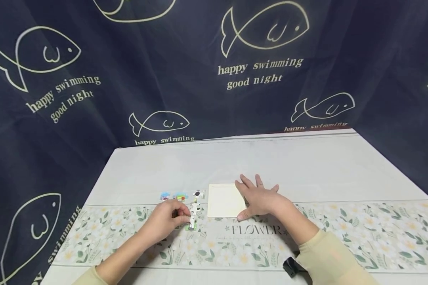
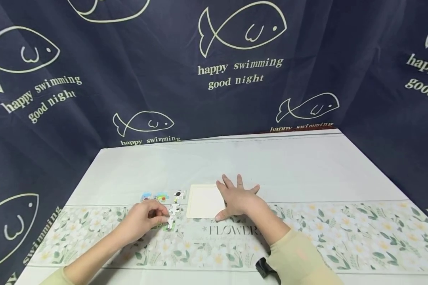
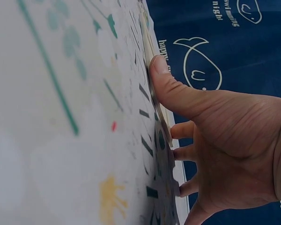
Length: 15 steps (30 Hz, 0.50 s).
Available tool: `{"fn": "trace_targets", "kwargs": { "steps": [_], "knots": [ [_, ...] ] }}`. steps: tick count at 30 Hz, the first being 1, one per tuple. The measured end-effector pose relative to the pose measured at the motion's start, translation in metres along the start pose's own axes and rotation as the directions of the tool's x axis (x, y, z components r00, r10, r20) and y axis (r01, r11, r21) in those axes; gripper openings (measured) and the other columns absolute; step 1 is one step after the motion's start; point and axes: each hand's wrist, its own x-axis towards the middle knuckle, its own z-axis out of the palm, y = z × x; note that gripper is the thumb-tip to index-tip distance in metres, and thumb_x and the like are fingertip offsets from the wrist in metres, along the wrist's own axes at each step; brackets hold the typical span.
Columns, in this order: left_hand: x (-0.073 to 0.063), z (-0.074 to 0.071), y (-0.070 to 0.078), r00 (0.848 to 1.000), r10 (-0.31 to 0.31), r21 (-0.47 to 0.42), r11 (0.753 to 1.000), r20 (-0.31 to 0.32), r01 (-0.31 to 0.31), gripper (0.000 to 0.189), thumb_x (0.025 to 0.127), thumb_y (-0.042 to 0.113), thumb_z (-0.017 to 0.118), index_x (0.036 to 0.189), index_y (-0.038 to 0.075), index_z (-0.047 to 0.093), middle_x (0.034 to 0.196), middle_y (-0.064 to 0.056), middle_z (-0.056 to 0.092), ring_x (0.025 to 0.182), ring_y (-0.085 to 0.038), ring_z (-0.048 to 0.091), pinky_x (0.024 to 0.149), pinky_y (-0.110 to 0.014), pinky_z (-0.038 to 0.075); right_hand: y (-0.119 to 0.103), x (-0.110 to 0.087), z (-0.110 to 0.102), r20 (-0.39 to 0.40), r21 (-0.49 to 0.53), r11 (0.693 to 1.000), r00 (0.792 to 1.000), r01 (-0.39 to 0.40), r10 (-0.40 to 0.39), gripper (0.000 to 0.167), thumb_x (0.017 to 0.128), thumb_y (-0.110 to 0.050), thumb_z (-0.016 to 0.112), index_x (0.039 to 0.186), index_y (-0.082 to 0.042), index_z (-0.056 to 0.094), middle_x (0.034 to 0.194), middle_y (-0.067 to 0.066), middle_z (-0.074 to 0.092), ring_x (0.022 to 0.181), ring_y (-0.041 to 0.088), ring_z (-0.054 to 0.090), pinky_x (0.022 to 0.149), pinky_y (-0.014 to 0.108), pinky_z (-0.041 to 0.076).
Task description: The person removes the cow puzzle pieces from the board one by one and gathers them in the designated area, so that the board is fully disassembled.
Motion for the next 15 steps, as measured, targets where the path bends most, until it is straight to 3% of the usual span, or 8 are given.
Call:
{"fn": "trace_targets", "kwargs": {
  "steps": [5,9,15],
  "knots": [
    [0.005,-0.005,0.001,0.990,0.016,0.031,0.999,-0.141,-0.011,0.011,0.091,0.025,0.077,0.099,0.019,0.073,0.101,0.011,0.064,0.095,-0.017,0.055,0.085,-0.041,0.047,0.002,-0.001,-0.002,-0.012,0.010,1.000,1.000,0.000,0.000,0.117,0.070,-0.058,0.082,0.160,-0.008,0.025,0.168,0.018,0.008,0.146,0.058,-0.001,0.087,0.092,0.002],
    [0.008,-0.009,0.003,0.972,0.072,0.127,0.991,-0.224,-0.044,0.021,0.092,0.033,0.076,0.107,0.020,0.073,0.119,0.006,0.065,0.117,-0.023,0.053,0.097,-0.052,0.038,0.004,-0.002,-0.003,-0.003,0.052,0.999,1.000,0.007,-0.007,0.115,0.073,-0.059,0.080,0.161,-0.010,0.025,0.167,0.018,0.008,0.146,0.057,-0.001,0.087,0.091,0.001],
    [0.019,-0.007,0.009,0.958,0.168,0.261,0.960,-0.233,-0.105,0.036,0.092,0.047,0.072,0.117,0.020,0.070,0.132,0.000,0.060,0.130,-0.026,0.045,0.098,-0.057,0.031,0.008,-0.003,-0.010,-0.107,0.051,0.997,0.993,0.049,-0.043,0.099,0.083,-0.061,0.072,0.160,-0.016,0.030,0.166,0.019,0.015,0.147,0.056,0.006,0.092,0.090,0.003]
  ]
}}
